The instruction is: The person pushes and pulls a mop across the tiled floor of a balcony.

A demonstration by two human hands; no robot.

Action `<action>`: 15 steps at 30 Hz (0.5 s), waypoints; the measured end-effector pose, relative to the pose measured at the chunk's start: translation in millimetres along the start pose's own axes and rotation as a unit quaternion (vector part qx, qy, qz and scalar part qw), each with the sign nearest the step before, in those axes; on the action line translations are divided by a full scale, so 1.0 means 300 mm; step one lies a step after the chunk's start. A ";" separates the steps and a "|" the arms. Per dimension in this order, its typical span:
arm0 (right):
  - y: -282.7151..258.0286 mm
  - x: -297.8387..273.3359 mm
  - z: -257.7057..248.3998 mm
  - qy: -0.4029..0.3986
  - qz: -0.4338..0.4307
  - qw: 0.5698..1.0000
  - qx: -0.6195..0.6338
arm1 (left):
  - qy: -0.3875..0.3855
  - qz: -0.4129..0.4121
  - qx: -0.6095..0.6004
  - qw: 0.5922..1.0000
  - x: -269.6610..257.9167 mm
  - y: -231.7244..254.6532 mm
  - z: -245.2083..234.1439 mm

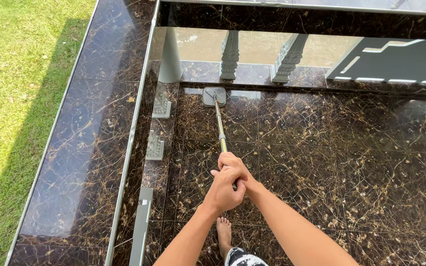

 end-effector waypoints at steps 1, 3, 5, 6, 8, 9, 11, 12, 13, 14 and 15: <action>-0.006 -0.001 -0.004 0.005 0.022 1.000 -0.002 | 0.001 -0.008 0.003 1.000 0.003 0.005 0.006; -0.030 -0.027 0.008 0.014 0.067 0.998 -0.001 | 0.004 -0.027 0.011 1.000 -0.017 0.017 0.017; -0.044 -0.034 0.010 0.006 0.047 0.999 -0.007 | 0.010 -0.036 0.012 0.999 -0.033 0.030 0.026; -0.058 -0.056 0.015 0.003 0.040 0.999 -0.011 | 0.011 -0.042 0.010 0.999 -0.057 0.039 0.033; -0.088 -0.102 0.027 0.012 0.040 0.999 -0.019 | 0.011 -0.043 0.003 0.999 -0.103 0.059 0.043; -0.104 -0.122 0.035 0.017 0.040 0.999 -0.024 | 0.011 -0.041 -0.001 0.999 -0.125 0.071 0.048; -0.144 -0.172 0.059 0.025 0.034 0.999 -0.026 | 0.010 -0.035 0.001 0.999 -0.185 0.100 0.059; -0.167 -0.205 0.071 0.030 0.028 0.999 -0.027 | 0.010 -0.033 0.002 0.999 -0.227 0.118 0.066; -0.192 -0.242 0.085 0.033 0.025 0.999 -0.027 | 0.007 -0.038 0.004 0.999 -0.273 0.138 0.073; -0.216 -0.278 0.098 0.037 0.024 0.999 -0.030 | 0.005 -0.041 0.007 0.999 -0.315 0.158 0.081; -0.240 -0.314 0.110 0.042 0.022 0.998 -0.035 | 0.003 -0.044 0.009 0.999 -0.358 0.178 0.088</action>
Point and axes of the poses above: each hand's wrist, its own x-axis towards the middle knuckle, its own z-axis out of the palm, y = z × x, the point moved 1 cm from there along x, towards the middle knuckle, and after that the axes turned 1 degree about y, right-handed, at the moved point
